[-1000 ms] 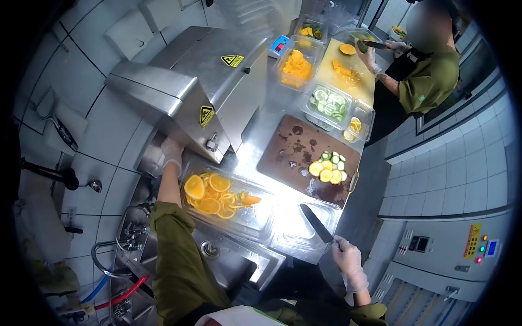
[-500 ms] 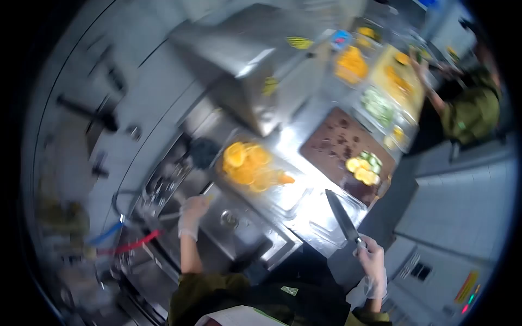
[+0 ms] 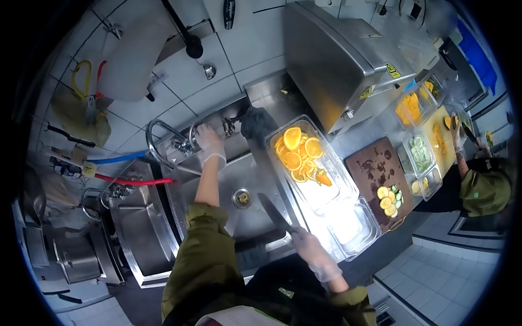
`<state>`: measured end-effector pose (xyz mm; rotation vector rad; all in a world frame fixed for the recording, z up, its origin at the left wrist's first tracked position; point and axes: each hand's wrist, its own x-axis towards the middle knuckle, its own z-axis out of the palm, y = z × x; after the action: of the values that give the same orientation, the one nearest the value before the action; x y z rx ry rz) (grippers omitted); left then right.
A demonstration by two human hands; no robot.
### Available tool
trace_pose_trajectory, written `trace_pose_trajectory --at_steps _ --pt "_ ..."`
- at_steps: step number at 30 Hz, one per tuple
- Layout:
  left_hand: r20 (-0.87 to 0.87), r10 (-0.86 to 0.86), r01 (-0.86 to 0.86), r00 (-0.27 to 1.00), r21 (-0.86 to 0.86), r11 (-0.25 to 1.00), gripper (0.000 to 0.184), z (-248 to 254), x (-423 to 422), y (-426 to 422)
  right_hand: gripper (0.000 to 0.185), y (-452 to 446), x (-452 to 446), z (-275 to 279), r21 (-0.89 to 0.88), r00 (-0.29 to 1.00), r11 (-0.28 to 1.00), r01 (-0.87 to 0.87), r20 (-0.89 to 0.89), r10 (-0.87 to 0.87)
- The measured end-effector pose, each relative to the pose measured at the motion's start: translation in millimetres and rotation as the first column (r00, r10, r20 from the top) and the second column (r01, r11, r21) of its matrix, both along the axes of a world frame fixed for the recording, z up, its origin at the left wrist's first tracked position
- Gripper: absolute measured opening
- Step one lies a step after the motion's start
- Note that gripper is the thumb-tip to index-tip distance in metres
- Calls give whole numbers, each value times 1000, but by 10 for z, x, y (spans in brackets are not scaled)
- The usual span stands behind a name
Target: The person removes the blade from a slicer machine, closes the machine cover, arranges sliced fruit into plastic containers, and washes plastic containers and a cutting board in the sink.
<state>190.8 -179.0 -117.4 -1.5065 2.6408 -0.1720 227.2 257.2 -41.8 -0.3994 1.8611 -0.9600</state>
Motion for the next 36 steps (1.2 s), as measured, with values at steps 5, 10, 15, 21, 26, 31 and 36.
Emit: trace_pose_trajectory --at_steps 5,10,15,21,26,31,36 --pt "55 -72 78 996 -106 991 47 -281 184 52 27 -973 31 -453 25 952 996 -88 296 77" --pt "-550 -73 254 832 261 931 42 341 1035 920 25 -2096 -54 -1055 -390 626 491 -779 -534 569" --pt "-816 43 312 577 269 911 37 273 2084 1005 28 -3130 408 -1328 -674 529 734 79 653 542" --pt "-793 -115 259 598 56 964 27 81 2080 577 37 -3510 626 -1446 -383 557 921 76 782 279" --pt "-815 319 -2 484 363 932 14 88 1977 313 33 -3358 185 -1252 -356 755 931 -82 587 291" --pt "-758 634 269 -152 586 764 13 163 2182 323 24 -3715 -327 -1243 -132 874 963 -234 -463 149" --pt "-916 399 339 -35 365 867 20 365 2312 496 19 -4270 -501 -1170 -67 594 956 -284 -795 121"
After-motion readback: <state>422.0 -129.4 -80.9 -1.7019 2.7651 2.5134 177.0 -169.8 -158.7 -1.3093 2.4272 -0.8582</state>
